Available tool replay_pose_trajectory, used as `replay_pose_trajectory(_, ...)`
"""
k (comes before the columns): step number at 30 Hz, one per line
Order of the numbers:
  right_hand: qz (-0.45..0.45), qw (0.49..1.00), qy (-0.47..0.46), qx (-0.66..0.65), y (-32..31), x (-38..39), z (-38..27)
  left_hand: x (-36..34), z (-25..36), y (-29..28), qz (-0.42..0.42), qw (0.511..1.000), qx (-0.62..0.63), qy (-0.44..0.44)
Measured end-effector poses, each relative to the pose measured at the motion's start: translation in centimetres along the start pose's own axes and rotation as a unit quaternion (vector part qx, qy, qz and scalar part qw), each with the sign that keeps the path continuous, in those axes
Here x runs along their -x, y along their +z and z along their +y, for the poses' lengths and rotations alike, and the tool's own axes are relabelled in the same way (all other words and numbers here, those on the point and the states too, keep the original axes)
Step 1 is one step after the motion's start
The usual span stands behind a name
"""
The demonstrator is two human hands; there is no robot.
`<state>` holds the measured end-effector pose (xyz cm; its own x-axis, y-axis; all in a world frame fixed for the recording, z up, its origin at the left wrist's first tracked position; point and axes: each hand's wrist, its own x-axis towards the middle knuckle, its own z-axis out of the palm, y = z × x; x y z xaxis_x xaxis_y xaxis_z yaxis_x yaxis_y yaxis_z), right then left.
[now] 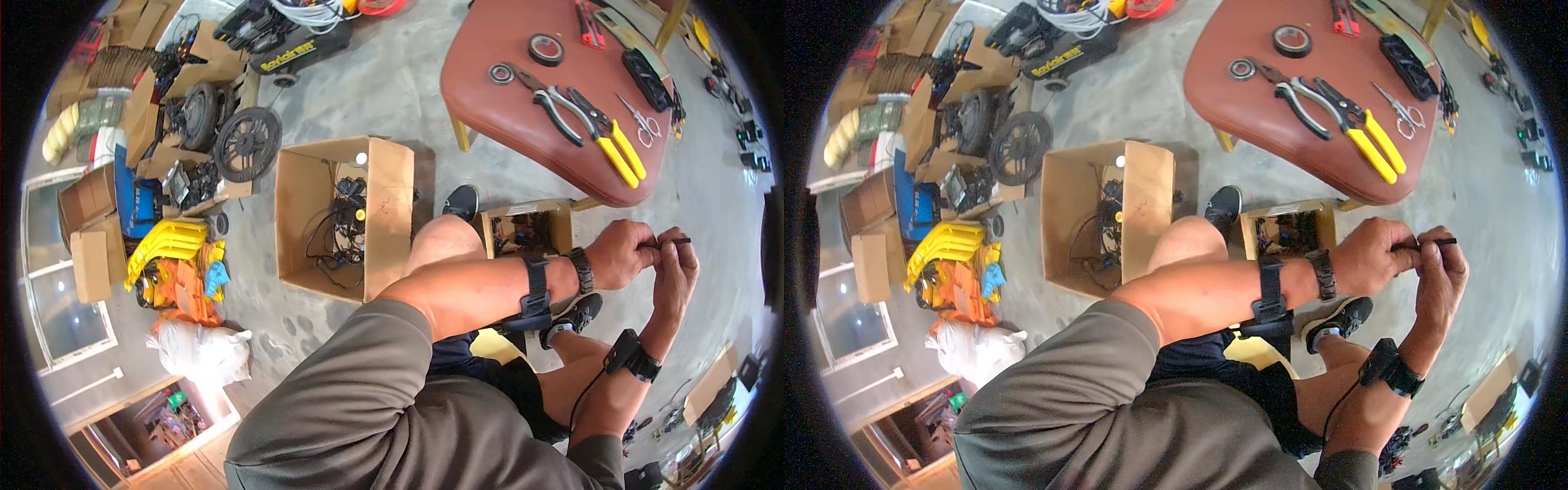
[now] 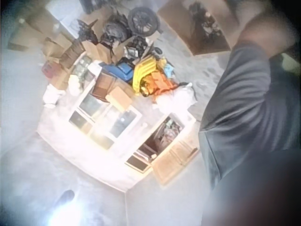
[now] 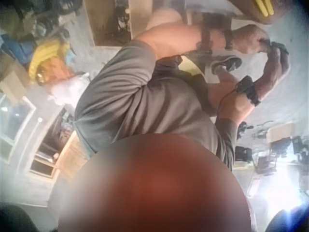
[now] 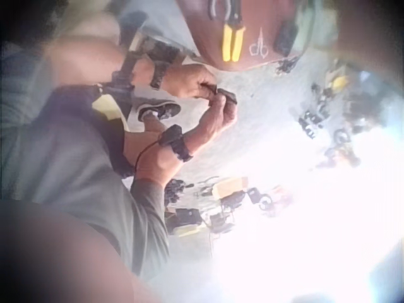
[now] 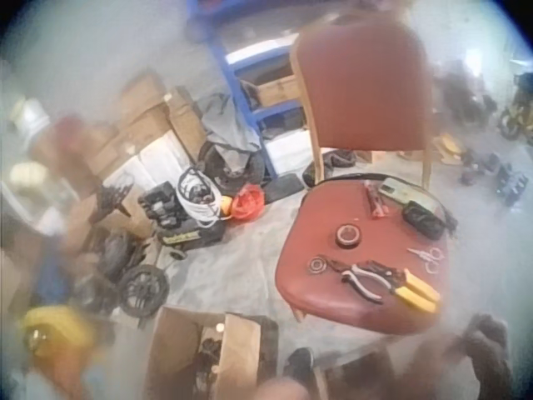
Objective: Strip and repair electrical wires using a wire stripper tool.
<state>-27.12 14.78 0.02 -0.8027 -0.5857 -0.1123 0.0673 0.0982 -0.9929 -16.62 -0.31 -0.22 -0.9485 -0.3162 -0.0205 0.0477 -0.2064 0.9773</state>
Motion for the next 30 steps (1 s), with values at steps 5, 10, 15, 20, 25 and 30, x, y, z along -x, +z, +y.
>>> replay_pose_trajectory(5, -0.022, 0.998, -0.03, -0.053, 0.3, 0.2, 0.8, 0.9, 0.3, 0.0, 0.035, 0.999, -0.014, 0.011)
replay_pose_trajectory(10, -0.036, 0.998, -0.046, -0.028, 0.6, -0.3, 1.1, 1.8, 0.5, -0.5, 0.043, 0.998, -0.032, 0.017)
replay_pose_trajectory(15, -0.033, 0.991, -0.03, -0.125, 1.2, -0.1, 0.7, 2.3, 0.9, -0.7, 0.049, 0.999, 0.012, 0.005)
replay_pose_trajectory(20, -0.093, 0.978, -0.062, -0.177, 1.8, 0.1, -0.1, 2.8, 1.2, -0.5, 0.045, 0.999, -0.007, 0.021)
replay_pose_trajectory(25, -0.132, 0.969, -0.069, -0.198, 1.7, -0.1, -0.9, 3.2, 2.6, -1.0, 0.034, 0.999, 0.001, 0.016)
replay_pose_trajectory(30, -0.098, 0.961, -0.047, -0.255, 2.3, 0.2, -0.9, 3.7, 4.0, -1.9, 0.004, 1.0, 0.009, -0.025)
